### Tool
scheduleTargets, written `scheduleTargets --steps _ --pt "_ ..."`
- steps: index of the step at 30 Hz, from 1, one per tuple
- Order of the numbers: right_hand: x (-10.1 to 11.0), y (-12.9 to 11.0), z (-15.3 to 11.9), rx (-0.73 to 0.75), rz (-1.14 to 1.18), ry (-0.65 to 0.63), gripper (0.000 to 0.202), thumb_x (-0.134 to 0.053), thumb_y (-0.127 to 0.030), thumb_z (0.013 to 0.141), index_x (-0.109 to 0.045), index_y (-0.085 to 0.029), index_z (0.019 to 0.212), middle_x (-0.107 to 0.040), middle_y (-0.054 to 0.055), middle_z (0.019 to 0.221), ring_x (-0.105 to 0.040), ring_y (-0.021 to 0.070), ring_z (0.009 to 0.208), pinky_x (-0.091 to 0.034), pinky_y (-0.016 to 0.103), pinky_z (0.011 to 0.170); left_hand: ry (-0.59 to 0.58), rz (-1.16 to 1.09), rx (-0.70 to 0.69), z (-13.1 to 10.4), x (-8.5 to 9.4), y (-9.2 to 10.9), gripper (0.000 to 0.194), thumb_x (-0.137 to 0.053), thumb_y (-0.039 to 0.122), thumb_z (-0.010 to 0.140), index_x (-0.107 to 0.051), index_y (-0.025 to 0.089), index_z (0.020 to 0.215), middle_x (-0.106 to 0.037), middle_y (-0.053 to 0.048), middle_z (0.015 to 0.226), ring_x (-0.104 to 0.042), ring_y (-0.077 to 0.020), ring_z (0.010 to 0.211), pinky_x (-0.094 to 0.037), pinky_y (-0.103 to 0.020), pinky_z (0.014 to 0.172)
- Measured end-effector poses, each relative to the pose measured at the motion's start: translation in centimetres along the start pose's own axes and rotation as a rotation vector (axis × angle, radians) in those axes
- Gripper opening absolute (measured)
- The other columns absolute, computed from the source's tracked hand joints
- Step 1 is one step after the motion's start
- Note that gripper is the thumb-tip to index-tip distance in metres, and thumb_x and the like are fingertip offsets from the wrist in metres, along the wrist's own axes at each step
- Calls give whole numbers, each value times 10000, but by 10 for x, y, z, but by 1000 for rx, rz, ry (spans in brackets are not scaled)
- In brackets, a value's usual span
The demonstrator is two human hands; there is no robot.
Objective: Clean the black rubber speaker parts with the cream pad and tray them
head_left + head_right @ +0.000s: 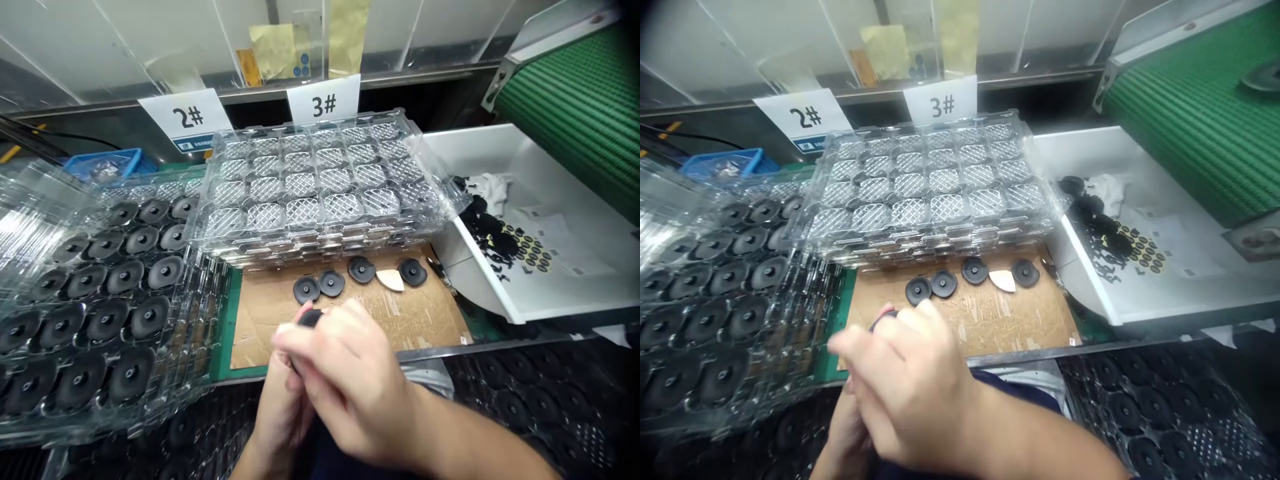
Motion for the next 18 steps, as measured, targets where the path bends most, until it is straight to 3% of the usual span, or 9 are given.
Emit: scheduleTargets --steps 4,6,8,12,15,18 --pt "7 4 -17 -42 18 -210 242 -432 -86 838 -569 -152 1027 -577 24 757 -464 142 675 -324 301 634 -62 -33 79 2 1 2 615 -769 299 576 -563 259 1154 -653 -49 1099 -616 -218 962 -457 -314 899" --pt "18 14 -20 -112 -91 -170 260 -433 -73 831 -580 -157 1029 -559 22 730 -436 145 655 -313 309 624 -81 -47 131 4 0 -2 641 -772 289 574 -549 247 1173 -659 -50 1086 -623 -194 936 -471 -275 861" --pt "27 21 -17 -91 -162 -106 280 -440 -75 825 -604 -184 1025 -570 28 757 -436 156 679 -321 324 643 -75 -45 184 5 -3 -8 580 -733 239 641 -540 232 1188 -668 -40 1062 -627 -165 915 -474 -237 832" --pt "31 39 -13 -66 3 -20 328 -434 -70 845 -610 -240 1063 -625 14 869 -516 150 781 -390 311 724 -174 -96 248 1 -15 -9 547 -705 348 651 -569 191 1157 -655 -87 1100 -661 -203 848 -509 -263 777" --pt "25 72 -33 -348 159 89 271 -454 -155 880 -592 -259 1089 -641 2 973 -558 140 900 -420 273 808 -240 -165 279 -3 -14 -7 561 -704 402 621 -586 209 1135 -588 -127 1219 -626 -282 977 -497 -309 838" --pt "7 104 -73 -670 240 114 224 -470 -295 883 -598 -257 1062 -625 12 1075 -564 166 978 -445 275 830 -228 -209 304 -3 -7 -10 544 -701 379 631 -586 214 1136 -582 -134 1229 -594 -305 1032 -501 -314 844"
Point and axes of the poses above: each hand's wrist, its own z-axis towards the middle knuckle, its own x-axis out of the back of the hand, y = z × x, the point moved 6 cm from there along z, towards the middle knuckle
